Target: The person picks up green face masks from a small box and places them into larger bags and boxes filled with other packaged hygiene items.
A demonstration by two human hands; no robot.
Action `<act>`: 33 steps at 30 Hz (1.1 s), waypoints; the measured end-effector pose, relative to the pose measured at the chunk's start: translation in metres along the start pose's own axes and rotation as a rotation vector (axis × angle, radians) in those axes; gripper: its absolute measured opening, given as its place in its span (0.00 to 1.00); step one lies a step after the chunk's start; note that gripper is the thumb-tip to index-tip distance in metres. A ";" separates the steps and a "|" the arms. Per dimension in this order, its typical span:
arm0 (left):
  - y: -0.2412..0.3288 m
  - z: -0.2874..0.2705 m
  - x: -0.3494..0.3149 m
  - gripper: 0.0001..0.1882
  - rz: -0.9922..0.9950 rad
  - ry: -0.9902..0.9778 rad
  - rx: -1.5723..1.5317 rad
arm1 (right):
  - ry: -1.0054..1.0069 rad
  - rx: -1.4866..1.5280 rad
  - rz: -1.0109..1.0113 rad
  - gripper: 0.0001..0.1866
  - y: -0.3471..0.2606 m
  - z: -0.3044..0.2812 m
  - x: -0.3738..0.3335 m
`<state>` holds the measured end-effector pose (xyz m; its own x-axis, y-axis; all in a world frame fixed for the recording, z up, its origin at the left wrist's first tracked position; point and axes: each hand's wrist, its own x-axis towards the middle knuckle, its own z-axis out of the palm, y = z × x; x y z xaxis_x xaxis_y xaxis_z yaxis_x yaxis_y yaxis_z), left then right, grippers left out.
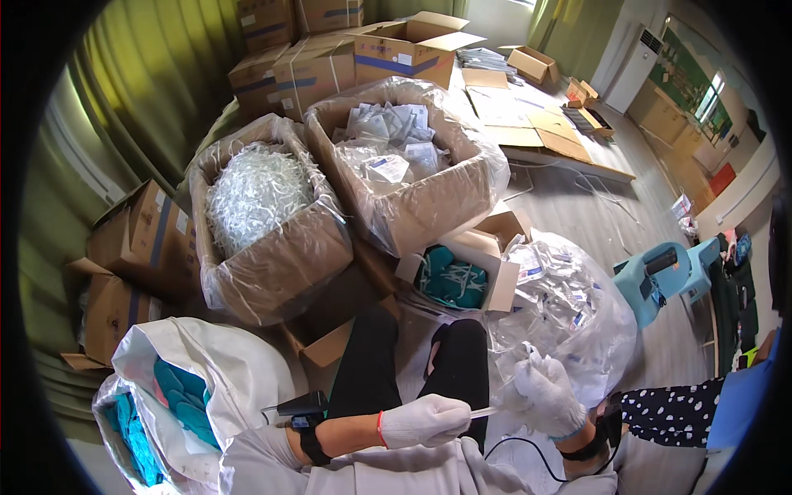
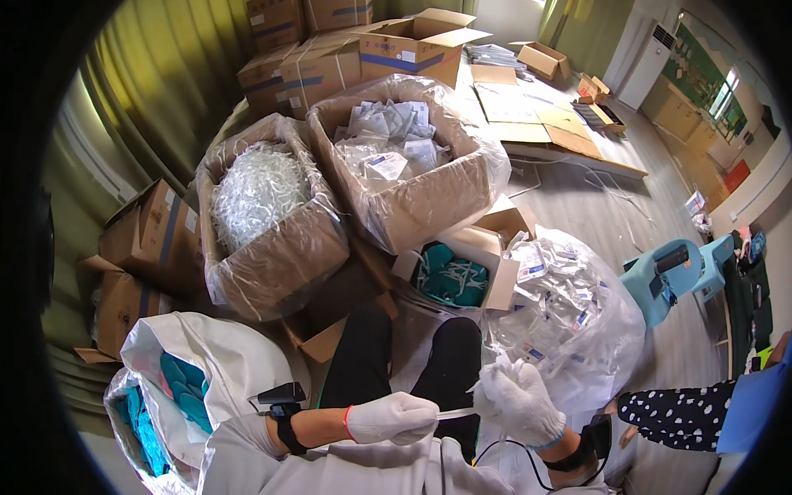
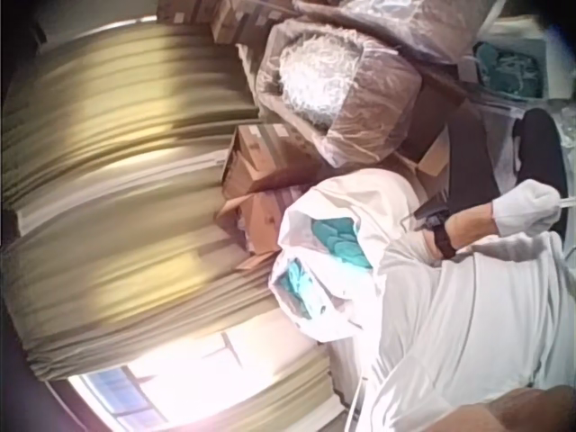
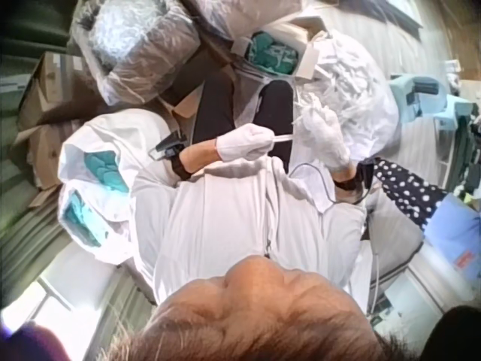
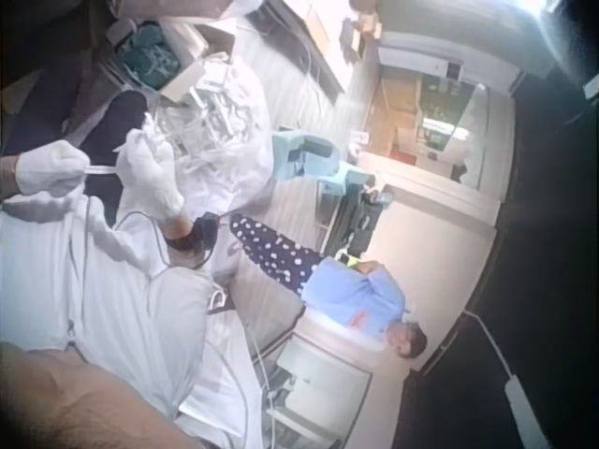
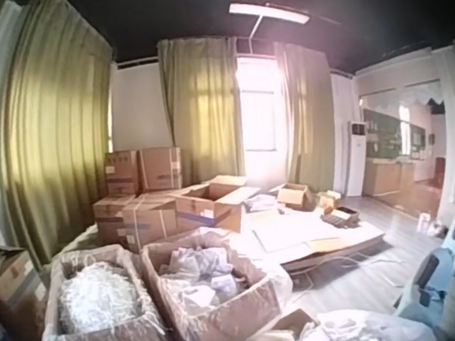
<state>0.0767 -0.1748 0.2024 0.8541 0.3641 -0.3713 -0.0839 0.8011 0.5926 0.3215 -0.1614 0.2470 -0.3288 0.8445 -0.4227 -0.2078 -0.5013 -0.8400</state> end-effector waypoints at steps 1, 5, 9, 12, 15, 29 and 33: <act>-0.001 -0.001 0.001 0.18 -0.021 0.007 -0.014 | 0.011 0.050 -0.022 0.11 0.005 -0.003 -0.001; -0.016 -0.022 -0.014 0.16 -0.041 0.197 -0.031 | 0.498 0.331 -0.204 0.15 -0.029 -0.006 0.005; -0.025 -0.098 -0.039 0.15 0.121 0.400 -0.594 | 0.588 0.252 -0.379 0.21 -0.038 -0.161 -0.009; -0.027 -0.222 -0.014 0.09 0.317 0.190 -1.003 | 0.547 0.108 -0.209 0.14 0.001 -0.151 0.004; -0.007 -0.302 -0.020 0.19 0.340 0.950 -0.636 | 0.451 0.232 0.049 0.15 0.043 -0.119 0.036; -0.020 -0.075 0.105 0.34 0.820 1.204 1.180 | -0.177 0.958 -0.058 0.27 0.101 0.012 0.148; -0.004 -0.079 0.094 0.17 0.440 1.009 0.537 | -0.362 0.636 -0.056 0.28 0.125 0.009 0.144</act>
<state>0.1170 -0.1063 0.1084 0.0052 0.9505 -0.3106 0.1614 0.3057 0.9383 0.2395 -0.1041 0.0840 -0.5626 0.8124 -0.1535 -0.6916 -0.5642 -0.4510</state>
